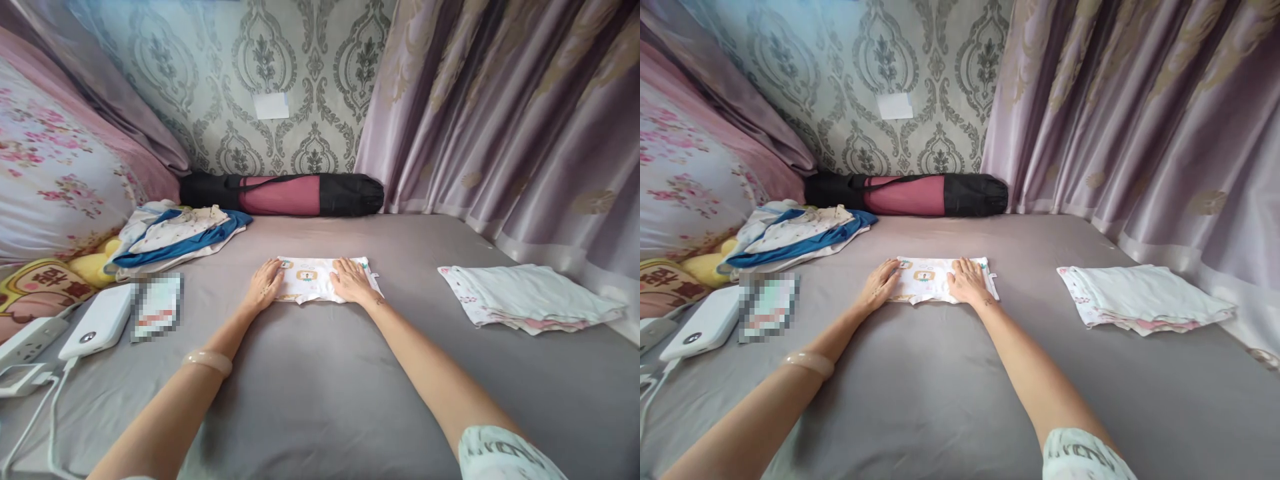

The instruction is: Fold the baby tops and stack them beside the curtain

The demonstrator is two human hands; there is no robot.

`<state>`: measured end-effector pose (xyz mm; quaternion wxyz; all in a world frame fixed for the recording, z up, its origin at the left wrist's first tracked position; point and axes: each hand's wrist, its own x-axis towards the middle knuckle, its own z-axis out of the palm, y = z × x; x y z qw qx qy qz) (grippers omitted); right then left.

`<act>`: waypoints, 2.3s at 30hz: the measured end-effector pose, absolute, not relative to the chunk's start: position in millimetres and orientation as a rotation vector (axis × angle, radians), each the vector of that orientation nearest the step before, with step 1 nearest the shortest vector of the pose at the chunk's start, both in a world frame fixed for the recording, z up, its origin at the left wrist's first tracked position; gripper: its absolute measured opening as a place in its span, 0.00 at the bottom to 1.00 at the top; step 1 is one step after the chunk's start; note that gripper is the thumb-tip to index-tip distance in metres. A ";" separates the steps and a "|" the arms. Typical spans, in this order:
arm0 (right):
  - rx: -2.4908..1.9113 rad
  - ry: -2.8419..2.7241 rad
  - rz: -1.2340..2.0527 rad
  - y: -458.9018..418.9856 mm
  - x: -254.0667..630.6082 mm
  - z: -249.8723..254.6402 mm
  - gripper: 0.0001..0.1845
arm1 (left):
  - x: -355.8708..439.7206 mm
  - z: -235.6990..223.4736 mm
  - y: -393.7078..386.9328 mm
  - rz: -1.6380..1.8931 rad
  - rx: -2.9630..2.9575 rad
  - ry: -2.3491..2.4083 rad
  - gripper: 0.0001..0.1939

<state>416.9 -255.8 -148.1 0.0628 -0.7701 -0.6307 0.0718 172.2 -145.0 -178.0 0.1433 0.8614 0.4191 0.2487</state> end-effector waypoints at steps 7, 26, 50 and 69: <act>-2.322 -1.916 0.275 -246.3 402.3 -131.6 0.33 | 172.8 -170.7 -146.6 0.808 2.481 1.206 0.22; -2.254 -1.932 0.270 -219.4 359.1 -133.6 0.36 | 175.4 -170.9 -146.9 0.890 2.367 1.417 0.22; -2.055 -2.072 0.254 -180.7 282.6 -150.9 0.33 | 172.8 -173.0 -141.2 1.030 2.127 1.458 0.20; -2.152 -2.098 0.267 -189.9 266.9 -138.2 0.32 | 174.7 -169.3 -140.7 1.080 1.987 1.469 0.19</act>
